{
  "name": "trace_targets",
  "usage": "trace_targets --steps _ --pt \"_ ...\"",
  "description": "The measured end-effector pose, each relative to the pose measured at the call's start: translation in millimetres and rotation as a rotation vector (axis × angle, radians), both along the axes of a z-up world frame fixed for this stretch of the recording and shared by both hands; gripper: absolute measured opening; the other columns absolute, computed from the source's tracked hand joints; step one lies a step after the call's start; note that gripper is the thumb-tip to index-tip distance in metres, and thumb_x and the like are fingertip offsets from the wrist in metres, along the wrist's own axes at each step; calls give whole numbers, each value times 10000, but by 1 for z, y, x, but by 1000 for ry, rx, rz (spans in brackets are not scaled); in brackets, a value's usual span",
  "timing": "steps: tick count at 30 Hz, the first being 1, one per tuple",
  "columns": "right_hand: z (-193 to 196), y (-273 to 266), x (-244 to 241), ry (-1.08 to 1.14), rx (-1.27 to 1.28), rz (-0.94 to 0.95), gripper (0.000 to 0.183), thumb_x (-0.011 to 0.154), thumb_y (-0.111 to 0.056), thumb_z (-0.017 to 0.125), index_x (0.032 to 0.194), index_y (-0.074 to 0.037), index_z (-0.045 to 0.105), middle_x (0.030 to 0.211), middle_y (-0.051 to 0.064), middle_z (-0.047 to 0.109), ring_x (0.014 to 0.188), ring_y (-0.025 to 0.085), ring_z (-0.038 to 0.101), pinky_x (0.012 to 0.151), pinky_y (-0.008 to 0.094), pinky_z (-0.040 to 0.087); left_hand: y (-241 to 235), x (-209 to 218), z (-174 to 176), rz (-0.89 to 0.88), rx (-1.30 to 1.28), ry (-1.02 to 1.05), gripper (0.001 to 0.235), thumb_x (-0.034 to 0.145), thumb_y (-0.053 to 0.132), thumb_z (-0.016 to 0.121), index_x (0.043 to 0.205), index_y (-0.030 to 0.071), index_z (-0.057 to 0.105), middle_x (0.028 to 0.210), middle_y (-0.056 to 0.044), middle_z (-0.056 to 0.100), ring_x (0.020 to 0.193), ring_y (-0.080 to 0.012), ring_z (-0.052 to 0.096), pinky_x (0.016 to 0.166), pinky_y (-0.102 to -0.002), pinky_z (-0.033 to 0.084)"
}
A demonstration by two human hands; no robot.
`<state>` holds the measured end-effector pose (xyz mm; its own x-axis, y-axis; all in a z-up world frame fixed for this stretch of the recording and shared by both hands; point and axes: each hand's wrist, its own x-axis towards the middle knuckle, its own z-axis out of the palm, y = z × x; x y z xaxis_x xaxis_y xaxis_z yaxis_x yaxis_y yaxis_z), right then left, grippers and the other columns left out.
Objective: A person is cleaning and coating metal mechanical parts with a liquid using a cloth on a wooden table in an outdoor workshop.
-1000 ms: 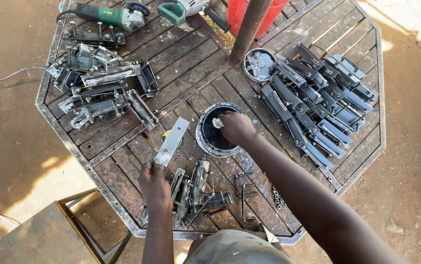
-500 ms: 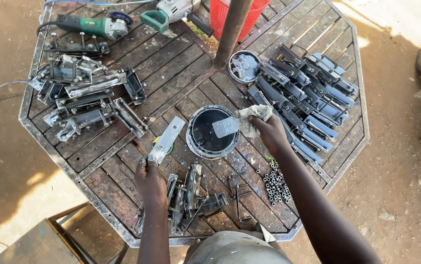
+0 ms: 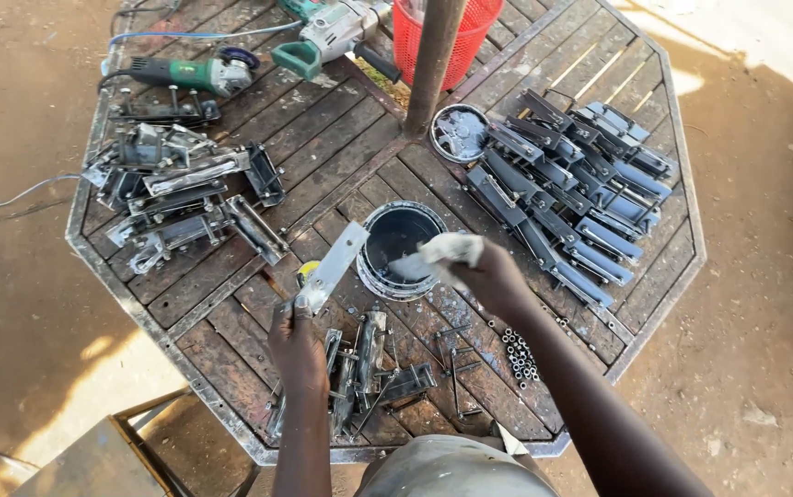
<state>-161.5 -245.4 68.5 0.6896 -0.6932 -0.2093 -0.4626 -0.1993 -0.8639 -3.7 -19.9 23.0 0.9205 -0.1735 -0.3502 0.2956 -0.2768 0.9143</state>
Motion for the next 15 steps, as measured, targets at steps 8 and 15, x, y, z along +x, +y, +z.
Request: trace_targets --steps 8,15 --pt "5 -26 -12 -686 635 -500 204 879 12 710 1083 19 694 968 160 741 858 254 757 790 425 624 -25 -10 -20 -179 -127 114 235 1113 251 568 1238 112 710 1283 -221 687 1316 -404 535 1028 -641 426" --pt "-22 -32 2 -711 798 -445 244 828 33 745 1065 46 689 950 198 738 871 326 768 775 474 634 -63 -35 -4 -241 -231 170 210 1080 258 621 1209 171 762 1215 -132 737 1201 -241 587 1069 -562 435"
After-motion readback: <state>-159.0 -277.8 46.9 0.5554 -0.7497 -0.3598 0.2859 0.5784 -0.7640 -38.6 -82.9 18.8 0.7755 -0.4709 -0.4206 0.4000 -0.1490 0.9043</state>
